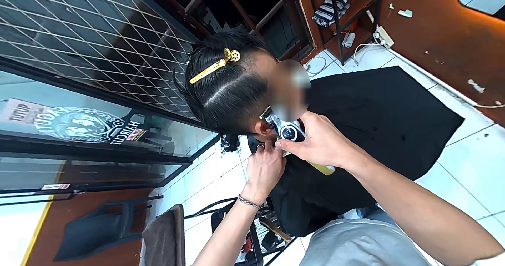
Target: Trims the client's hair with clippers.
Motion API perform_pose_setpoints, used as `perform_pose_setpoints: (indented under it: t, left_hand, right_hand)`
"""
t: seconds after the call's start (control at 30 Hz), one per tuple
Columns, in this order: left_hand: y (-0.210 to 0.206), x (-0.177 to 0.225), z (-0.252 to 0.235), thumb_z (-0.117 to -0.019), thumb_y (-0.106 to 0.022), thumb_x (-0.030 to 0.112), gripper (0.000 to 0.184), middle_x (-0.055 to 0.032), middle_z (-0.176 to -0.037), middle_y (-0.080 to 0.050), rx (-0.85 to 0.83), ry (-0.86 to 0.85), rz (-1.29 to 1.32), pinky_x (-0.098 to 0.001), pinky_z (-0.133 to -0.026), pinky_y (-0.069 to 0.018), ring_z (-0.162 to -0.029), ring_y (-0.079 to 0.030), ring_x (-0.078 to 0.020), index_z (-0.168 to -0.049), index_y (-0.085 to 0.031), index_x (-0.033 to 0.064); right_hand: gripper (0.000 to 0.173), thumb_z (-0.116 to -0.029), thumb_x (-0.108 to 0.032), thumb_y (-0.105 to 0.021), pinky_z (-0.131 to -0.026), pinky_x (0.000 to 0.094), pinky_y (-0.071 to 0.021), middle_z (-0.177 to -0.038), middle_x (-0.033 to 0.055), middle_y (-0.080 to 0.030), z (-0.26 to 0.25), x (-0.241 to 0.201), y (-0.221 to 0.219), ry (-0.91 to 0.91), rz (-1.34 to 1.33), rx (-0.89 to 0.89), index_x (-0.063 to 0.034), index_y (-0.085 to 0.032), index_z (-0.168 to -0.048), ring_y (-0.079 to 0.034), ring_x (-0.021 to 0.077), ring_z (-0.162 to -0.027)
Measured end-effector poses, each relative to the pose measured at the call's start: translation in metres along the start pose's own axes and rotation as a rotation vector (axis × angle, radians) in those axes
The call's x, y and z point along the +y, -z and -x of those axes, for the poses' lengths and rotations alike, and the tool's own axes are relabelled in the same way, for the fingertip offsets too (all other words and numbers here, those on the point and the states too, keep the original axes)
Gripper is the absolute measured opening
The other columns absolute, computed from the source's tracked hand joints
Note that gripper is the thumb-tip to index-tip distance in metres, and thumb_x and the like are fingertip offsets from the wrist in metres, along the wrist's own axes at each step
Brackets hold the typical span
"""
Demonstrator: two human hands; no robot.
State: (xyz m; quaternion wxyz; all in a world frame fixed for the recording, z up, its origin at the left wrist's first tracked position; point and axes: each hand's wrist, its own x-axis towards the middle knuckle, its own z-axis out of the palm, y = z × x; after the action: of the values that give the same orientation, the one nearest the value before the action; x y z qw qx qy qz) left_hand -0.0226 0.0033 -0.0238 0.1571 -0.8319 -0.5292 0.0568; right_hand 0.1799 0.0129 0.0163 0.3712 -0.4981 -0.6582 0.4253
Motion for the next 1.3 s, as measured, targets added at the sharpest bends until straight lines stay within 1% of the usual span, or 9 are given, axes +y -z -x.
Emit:
perform_pose_setpoints:
  t: [0.1, 0.23, 0.33, 0.4, 0.57, 0.8, 0.97, 1.03, 1.3]
  left_hand:
    - [0.0, 0.0, 0.0, -0.0898, -0.066, 0.023, 0.024, -0.0219, -0.096, -0.071, -0.01, 0.008, 0.004, -0.0524, -0.056, -0.0539, -0.084, -0.072, -0.043, -0.103, -0.074, 0.0047]
    - [-0.001, 0.0, 0.0, -0.0899, -0.065, 0.024, 0.023, -0.0207, -0.095, -0.071, 0.02, -0.01, 0.002, -0.0522, -0.054, -0.0537, -0.081, -0.072, -0.0422, -0.098, -0.074, 0.0035]
    - [0.0, 0.001, -0.002, -0.0891, -0.067, 0.023, 0.035, -0.022, -0.096, -0.071, 0.009, -0.001, 0.006, -0.0519, -0.054, -0.0534, -0.08, -0.071, -0.0433, -0.12, -0.071, 0.007]
    - [0.002, 0.002, -0.002, -0.0896, -0.067, 0.022, 0.044, -0.0232, -0.101, -0.071, -0.037, 0.02, 0.005, -0.0533, -0.057, -0.0534, -0.083, -0.071, -0.0443, -0.131, -0.067, 0.0099]
    - [0.0, 0.002, -0.002, -0.0893, -0.067, 0.022, 0.036, -0.0221, -0.101, -0.072, -0.019, 0.004, 0.008, -0.0525, -0.056, -0.0539, -0.083, -0.071, -0.0436, -0.122, -0.071, 0.0073]
    - [-0.002, 0.001, -0.001, -0.0894, -0.068, 0.024, 0.033, -0.0216, -0.097, -0.071, -0.015, 0.003, 0.001, -0.052, -0.054, -0.0532, -0.081, -0.071, -0.043, -0.118, -0.072, 0.0078]
    - [-0.004, 0.001, 0.0, -0.0899, -0.067, 0.025, 0.03, -0.0212, -0.096, -0.071, 0.01, -0.006, 0.005, -0.0523, -0.055, -0.0541, -0.081, -0.072, -0.0425, -0.113, -0.073, 0.0059]
    - [-0.004, 0.0, 0.0, -0.0902, -0.067, 0.025, 0.028, -0.0215, -0.095, -0.071, 0.001, -0.002, 0.013, -0.0524, -0.056, -0.0543, -0.082, -0.072, -0.0429, -0.109, -0.073, 0.0058]
    - [-0.004, 0.001, 0.0, -0.0901, -0.067, 0.024, 0.03, -0.0217, -0.097, -0.071, 0.004, -0.008, 0.0, -0.0524, -0.055, -0.0538, -0.082, -0.072, -0.0427, -0.113, -0.073, 0.0056]
  right_hand:
    - [0.046, -0.0878, -0.044, -0.079, -0.059, 0.0337, -0.0543, -0.079, 0.0033, -0.066, -0.001, 0.002, 0.0, -0.063, -0.022, -0.037, -0.007, -0.063, -0.11, -0.066, 0.013, -0.068]
    - [0.042, -0.0902, -0.034, -0.076, -0.067, 0.0303, -0.0576, -0.089, 0.0029, -0.069, 0.004, 0.0, -0.002, 0.066, -0.158, 0.011, -0.0071, -0.061, -0.12, -0.069, 0.0094, -0.079]
    - [0.037, -0.0885, -0.021, -0.071, -0.063, 0.0309, -0.0574, -0.088, 0.0045, -0.067, 0.01, 0.014, -0.003, 0.01, -0.27, -0.038, -0.0064, -0.059, -0.12, -0.067, 0.0102, -0.071]
    - [0.036, -0.0856, -0.021, -0.077, -0.058, 0.0317, -0.0572, -0.082, 0.0044, -0.066, 0.011, 0.018, -0.005, -0.121, -0.196, -0.038, -0.0074, -0.059, -0.114, -0.066, 0.0118, -0.065]
    - [0.046, -0.0926, -0.035, -0.075, -0.07, 0.0371, -0.0563, -0.09, 0.0068, -0.066, 0.01, 0.012, -0.004, -0.192, -0.087, -0.112, -0.0057, -0.056, -0.123, -0.067, 0.0154, -0.078]
    - [0.041, -0.0934, -0.042, -0.073, -0.059, 0.0321, -0.0551, -0.079, 0.0041, -0.067, -0.001, 0.006, 0.002, -0.133, -0.193, -0.076, -0.0065, -0.064, -0.11, -0.066, 0.0119, -0.066]
    - [0.041, -0.0918, -0.036, -0.073, -0.068, 0.0321, -0.0575, -0.089, 0.0032, -0.069, 0.0, 0.006, -0.001, -0.013, -0.222, -0.026, -0.0072, -0.063, -0.119, -0.068, 0.0099, -0.078]
    - [0.043, -0.0916, -0.04, -0.074, -0.072, 0.035, -0.0558, -0.091, 0.0035, -0.068, -0.003, 0.01, 0.0, -0.066, -0.191, -0.08, -0.0079, -0.063, -0.118, -0.067, 0.0114, -0.081]
    - [0.039, -0.0923, -0.037, -0.073, -0.066, 0.0312, -0.0566, -0.087, 0.0026, -0.068, -0.001, 0.006, -0.002, -0.026, -0.21, -0.02, -0.008, -0.063, -0.116, -0.068, 0.0097, -0.076]
